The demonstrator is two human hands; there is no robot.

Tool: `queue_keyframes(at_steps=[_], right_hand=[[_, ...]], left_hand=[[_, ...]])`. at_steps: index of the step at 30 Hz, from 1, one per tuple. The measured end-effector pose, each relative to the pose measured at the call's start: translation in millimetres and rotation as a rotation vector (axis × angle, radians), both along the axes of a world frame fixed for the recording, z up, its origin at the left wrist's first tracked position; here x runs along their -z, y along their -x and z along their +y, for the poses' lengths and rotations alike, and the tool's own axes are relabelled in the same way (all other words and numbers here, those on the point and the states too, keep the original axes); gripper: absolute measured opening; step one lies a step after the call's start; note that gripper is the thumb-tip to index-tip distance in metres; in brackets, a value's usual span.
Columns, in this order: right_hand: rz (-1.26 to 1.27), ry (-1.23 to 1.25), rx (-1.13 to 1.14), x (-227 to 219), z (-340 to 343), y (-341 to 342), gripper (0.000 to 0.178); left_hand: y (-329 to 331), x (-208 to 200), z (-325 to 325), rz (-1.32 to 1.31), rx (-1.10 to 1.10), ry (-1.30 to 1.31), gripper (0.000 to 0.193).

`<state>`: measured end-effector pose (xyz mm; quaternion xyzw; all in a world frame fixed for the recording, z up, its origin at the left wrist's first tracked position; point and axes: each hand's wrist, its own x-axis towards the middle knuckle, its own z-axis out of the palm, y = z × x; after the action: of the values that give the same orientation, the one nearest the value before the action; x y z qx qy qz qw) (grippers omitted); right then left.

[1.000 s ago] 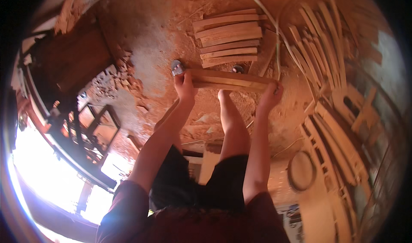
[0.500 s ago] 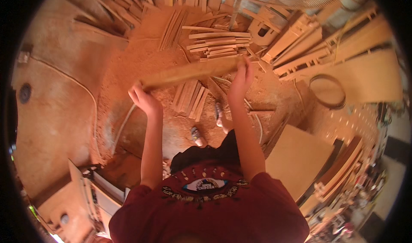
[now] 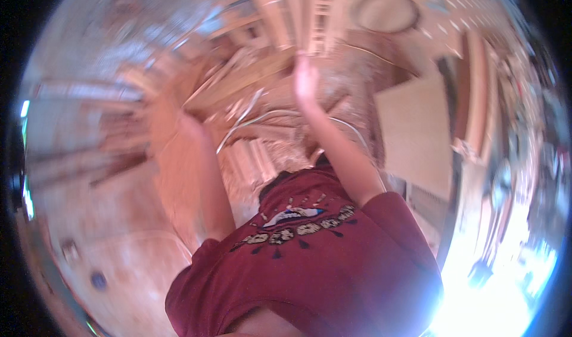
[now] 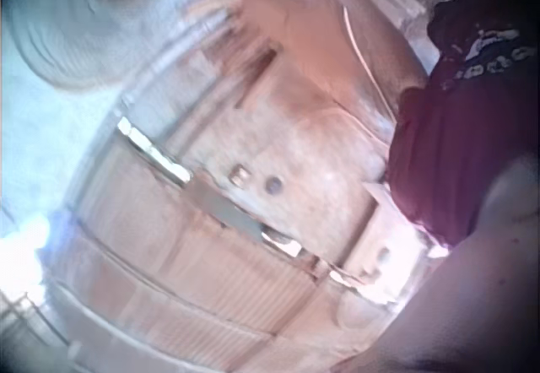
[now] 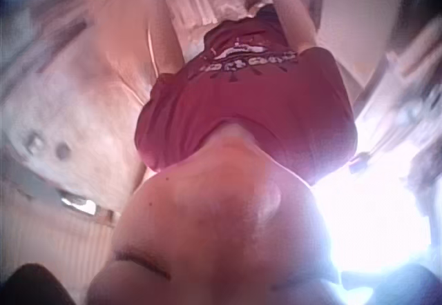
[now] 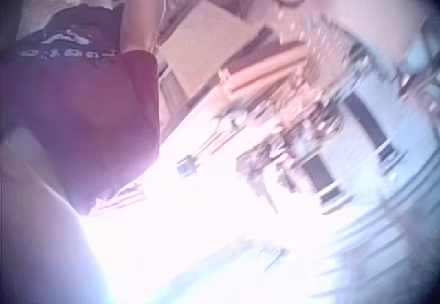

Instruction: The person repeatedly cuts thin wooden strips on a table saw using a push stick. They pick up strips from a pile, position them against the fence, and push them through the blade, then place the cut pieces aside.

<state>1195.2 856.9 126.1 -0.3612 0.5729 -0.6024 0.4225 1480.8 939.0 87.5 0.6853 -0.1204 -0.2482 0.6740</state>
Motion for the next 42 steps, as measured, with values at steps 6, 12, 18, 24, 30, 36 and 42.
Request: queue_keyframes(at_steps=[6, 12, 18, 24, 30, 36, 42], right_hand=[[0.013, -0.129, 0.126, -6.0, -19.0, 137.6, 0.053], [-0.262, -0.057, 0.44, 5.7, -90.2, 178.7, 0.047], [-0.264, 0.142, 0.845, 49.7, -184.6, 219.4, 0.045], [-0.506, 0.192, 0.971, -31.2, -268.8, 281.8, 0.056], [-0.617, 0.415, 1.085, -65.7, -324.5, 310.1, 0.061], [-0.995, 0.491, 1.18, -41.1, -398.6, 380.7, 0.059], [-1.083, 0.182, 1.099, -21.3, -456.9, 511.6, 0.048]], left_hand=[[148.5, -18.1, -92.0, 0.188, 0.016, 0.061, 0.039], [213.5, -52.3, -227.1, 0.039, 0.235, 0.114, 0.033], [292.4, -63.2, -374.7, -0.007, 0.494, 0.237, 0.027], [378.4, -98.7, -523.9, -0.034, 0.905, 0.299, 0.024], [473.8, -136.5, -628.9, -0.114, 0.877, 0.367, 0.027], [602.4, -158.6, -744.4, 0.379, 0.899, 0.593, 0.035], [765.6, -219.2, -800.2, -0.196, 1.101, 1.241, 0.033]])
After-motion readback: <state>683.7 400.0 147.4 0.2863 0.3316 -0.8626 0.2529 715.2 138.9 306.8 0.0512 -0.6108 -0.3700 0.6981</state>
